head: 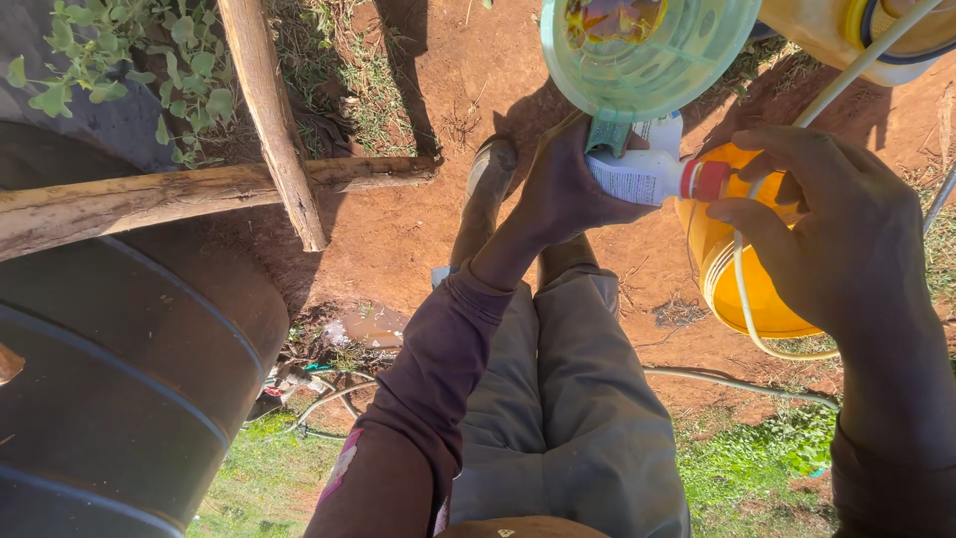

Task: Measuring and mixing liquid agricultural chemicals into a backpack sprayer

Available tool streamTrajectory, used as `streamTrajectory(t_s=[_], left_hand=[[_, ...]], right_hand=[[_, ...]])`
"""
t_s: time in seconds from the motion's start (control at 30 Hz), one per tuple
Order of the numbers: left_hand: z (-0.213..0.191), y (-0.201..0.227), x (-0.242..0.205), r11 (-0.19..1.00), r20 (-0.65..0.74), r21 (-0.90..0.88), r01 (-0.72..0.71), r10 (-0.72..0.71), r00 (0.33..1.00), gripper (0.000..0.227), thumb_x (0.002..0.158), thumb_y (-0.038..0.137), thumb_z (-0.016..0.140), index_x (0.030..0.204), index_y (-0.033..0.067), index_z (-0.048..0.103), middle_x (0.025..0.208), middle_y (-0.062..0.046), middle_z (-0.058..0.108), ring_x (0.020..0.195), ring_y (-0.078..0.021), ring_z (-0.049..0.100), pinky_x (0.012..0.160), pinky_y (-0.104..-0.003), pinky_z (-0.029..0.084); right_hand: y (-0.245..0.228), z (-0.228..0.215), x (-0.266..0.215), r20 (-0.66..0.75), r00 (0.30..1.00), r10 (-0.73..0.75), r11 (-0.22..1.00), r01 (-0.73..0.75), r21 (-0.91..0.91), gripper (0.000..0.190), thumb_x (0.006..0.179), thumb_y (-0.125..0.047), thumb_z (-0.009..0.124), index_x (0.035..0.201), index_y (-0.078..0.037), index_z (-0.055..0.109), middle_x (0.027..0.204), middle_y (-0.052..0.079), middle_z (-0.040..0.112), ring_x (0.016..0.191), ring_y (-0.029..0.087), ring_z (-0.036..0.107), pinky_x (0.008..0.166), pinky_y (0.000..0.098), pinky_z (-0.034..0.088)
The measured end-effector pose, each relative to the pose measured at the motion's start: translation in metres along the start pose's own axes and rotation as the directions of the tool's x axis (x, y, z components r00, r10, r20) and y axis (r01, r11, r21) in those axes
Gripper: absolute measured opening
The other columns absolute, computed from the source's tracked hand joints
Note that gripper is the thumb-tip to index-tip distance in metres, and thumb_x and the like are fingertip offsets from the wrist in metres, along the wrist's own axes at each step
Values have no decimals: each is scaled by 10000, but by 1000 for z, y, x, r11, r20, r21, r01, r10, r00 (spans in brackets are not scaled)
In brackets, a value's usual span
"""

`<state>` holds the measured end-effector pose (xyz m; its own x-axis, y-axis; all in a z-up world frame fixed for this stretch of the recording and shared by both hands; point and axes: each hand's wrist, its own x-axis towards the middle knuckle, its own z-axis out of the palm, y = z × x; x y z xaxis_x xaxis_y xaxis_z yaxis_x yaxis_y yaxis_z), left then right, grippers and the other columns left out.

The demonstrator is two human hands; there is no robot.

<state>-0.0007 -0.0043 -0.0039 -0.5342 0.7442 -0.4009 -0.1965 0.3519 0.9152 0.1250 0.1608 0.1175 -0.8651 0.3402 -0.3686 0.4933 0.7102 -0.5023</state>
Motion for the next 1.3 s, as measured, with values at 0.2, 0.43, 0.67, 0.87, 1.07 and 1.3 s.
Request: streamTrajectory(t_s=[0.2, 0.43, 0.67, 0.87, 1.07, 1.3], left_hand=[[1, 2, -1, 999, -10, 6, -33, 33, 999, 538, 499, 249, 936, 928, 111, 640, 910, 27, 718, 762, -99, 683, 697, -269, 567], [1, -1, 1, 998, 21, 41, -40, 39, 999, 541, 491, 271, 928, 915, 110, 633, 901, 16, 720, 774, -120, 689, 709, -280, 566], [4, 5, -1, 999, 30, 37, -9, 8, 1000, 523, 500, 268, 915, 917, 114, 639, 903, 22, 729, 771, -104, 668, 726, -270, 546], [3, 4, 0, 999, 40, 44, -27, 25, 999, 556, 495, 275, 925, 917, 106, 605, 913, 12, 726, 779, -125, 673, 709, -283, 540], [1, 3, 1, 999, 40, 39, 10, -12, 999, 552, 491, 276, 919, 919, 112, 611, 911, 23, 727, 783, -109, 681, 727, -275, 554], [7, 4, -1, 997, 45, 25, 76, -77, 996, 562, 486, 293, 915, 928, 118, 615, 904, 29, 723, 769, -90, 680, 703, -258, 565]], right_hand=[[4, 15, -1, -92, 991, -96, 989, 105, 102, 183, 984, 3, 729, 1155, 39, 677, 958, 110, 701, 901, 286, 648, 813, 383, 535], [7, 7, 1, 7, 999, -49, 999, 49, 14, 115, 995, -80, 657, 1082, -10, 628, 970, 146, 657, 906, 359, 597, 778, 457, 481], [13, 19, -3, -39, 990, -136, 984, 139, 107, 166, 1017, -76, 595, 1112, 60, 592, 945, 163, 661, 869, 361, 618, 815, 469, 466], [20, 24, -5, -41, 995, -92, 994, 94, 50, 95, 1018, -41, 571, 988, 30, 626, 995, 128, 687, 861, 359, 603, 777, 474, 447], [21, 19, -12, -57, 998, -41, 975, 52, 215, 297, 928, 79, 741, 1215, 42, 673, 949, 161, 629, 836, 259, 587, 807, 365, 496], [25, 29, -12, -76, 995, -60, 981, 73, 182, 235, 960, 16, 705, 1162, 91, 612, 994, 184, 697, 937, 322, 655, 780, 402, 503]])
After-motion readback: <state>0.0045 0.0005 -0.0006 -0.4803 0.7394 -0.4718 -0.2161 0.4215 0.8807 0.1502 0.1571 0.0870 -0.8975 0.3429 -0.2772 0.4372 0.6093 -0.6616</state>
